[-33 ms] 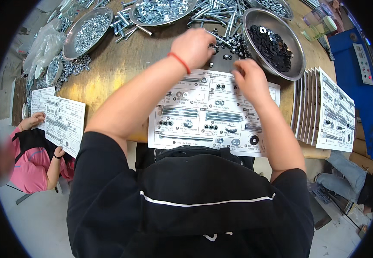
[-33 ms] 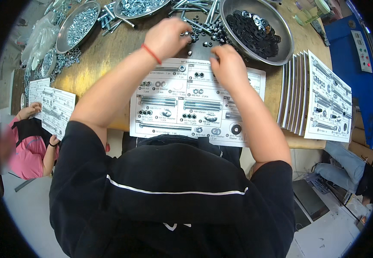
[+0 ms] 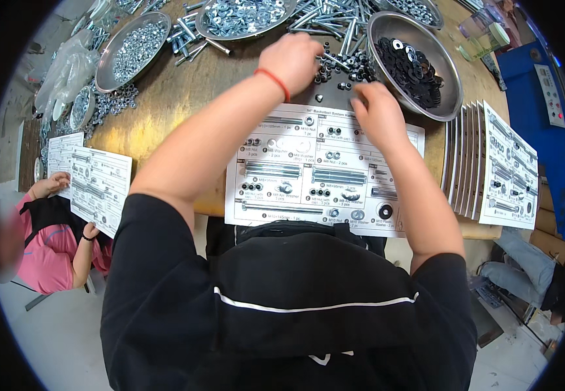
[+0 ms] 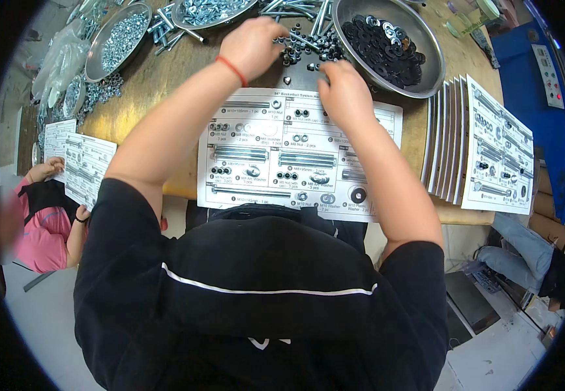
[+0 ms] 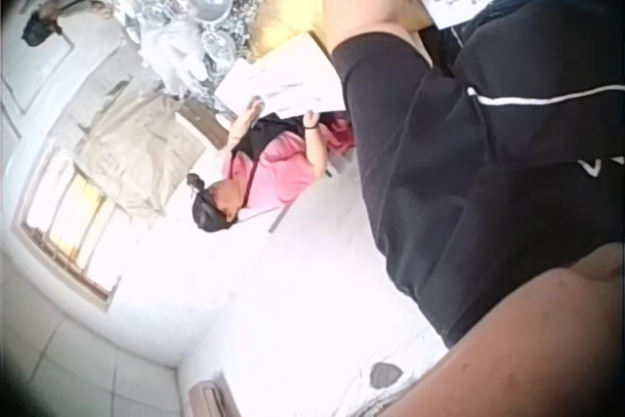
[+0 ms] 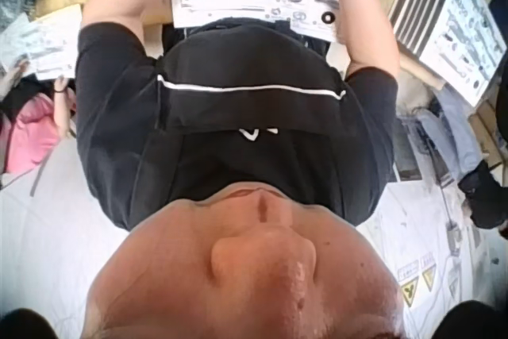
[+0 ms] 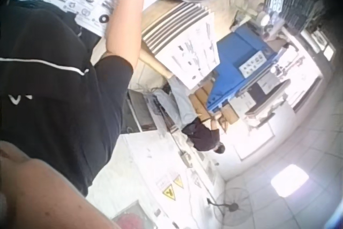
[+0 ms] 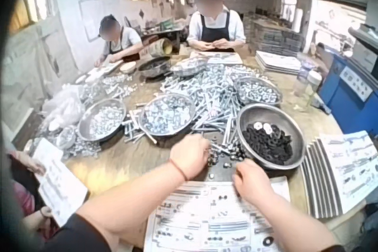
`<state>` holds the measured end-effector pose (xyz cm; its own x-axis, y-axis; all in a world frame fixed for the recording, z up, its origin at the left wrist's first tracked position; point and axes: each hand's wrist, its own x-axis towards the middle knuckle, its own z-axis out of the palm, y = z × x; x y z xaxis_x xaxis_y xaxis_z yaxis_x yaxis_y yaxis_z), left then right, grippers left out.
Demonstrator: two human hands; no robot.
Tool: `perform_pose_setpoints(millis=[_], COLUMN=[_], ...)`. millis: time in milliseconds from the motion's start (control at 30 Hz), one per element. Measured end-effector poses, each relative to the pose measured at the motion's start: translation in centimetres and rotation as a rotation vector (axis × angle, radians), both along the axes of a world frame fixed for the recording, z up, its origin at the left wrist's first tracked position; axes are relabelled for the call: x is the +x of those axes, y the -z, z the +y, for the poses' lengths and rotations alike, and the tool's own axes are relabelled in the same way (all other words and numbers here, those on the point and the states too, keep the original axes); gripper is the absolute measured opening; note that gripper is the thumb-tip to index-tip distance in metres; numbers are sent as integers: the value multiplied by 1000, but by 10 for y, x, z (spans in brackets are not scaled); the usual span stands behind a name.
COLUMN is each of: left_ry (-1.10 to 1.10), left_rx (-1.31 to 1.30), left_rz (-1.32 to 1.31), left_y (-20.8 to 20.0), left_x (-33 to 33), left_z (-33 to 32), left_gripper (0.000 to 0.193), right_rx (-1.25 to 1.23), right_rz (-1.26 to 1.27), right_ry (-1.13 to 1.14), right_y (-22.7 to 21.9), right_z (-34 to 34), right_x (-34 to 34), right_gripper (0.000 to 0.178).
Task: The person assembles a hardware kit by picking bolts, nuts, washers, and black rubber grommets from bowls and placing them into designated slots on a printed cardboard template. They repeatedly complete one template, stack it, and begin a new one, continuing the same assembly pattern throughout the clip.
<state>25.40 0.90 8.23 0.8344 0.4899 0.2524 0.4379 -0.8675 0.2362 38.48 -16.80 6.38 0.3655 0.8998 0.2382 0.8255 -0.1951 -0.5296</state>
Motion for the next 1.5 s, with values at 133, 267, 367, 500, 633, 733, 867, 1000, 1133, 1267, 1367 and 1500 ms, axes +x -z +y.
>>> perform_pose_setpoints(millis=[133, 267, 367, 500, 633, 733, 867, 1000, 1133, 1267, 1367, 1500], left_ry=[-2, 24, 75, 36, -51, -67, -45, 22, 62, 142, 140, 139], left_rx=[25, 46, 50, 148, 151, 48, -111, -259, -326, -301, -283, -225], left_rz=[228, 377, 336, 281, 316, 295, 264, 286, 306, 294, 298, 303], left_y=[28, 26, 19, 16, -10, -25, -33, -45, -41, -23, -12, -7], left_x=[30, 39, 31, 7, -22, -42, -54, -56, -53, -46, -34, -17], left_z=[49, 54, 53, 57, 39, 27, 7, -23, -43, -60, -72, -82], left_gripper=[24, 19, 17, 13, 14, 16, 16, 18, 18, 18, 17, 16], right_rx=[-249, -78, -410, -678, -619, -546, -480, -314, -23, 181, 126, -36], right_rz=[-82, -192, -293, -319, -282, -247, -132, 59, 257, 474, 338, 113], right_ry=[84, 62, 159, 102, 105, 143, 301, 459, 437, 82, 46, 153], right_y=[9, -7, -15, -24, -13, 4, 21, 22, 22, -11, -34, -45], right_z=[64, 102, 124, 143, 150, 152, 156, 153, 134, 72, 4, -72], right_x=[-2, -17, -12, -2, 8, 17, 23, 13, 4, -7, 10, 28], right_gripper=[19, 17, 29, 36, 28, 27, 25, 25, 23, 30, 23, 19])
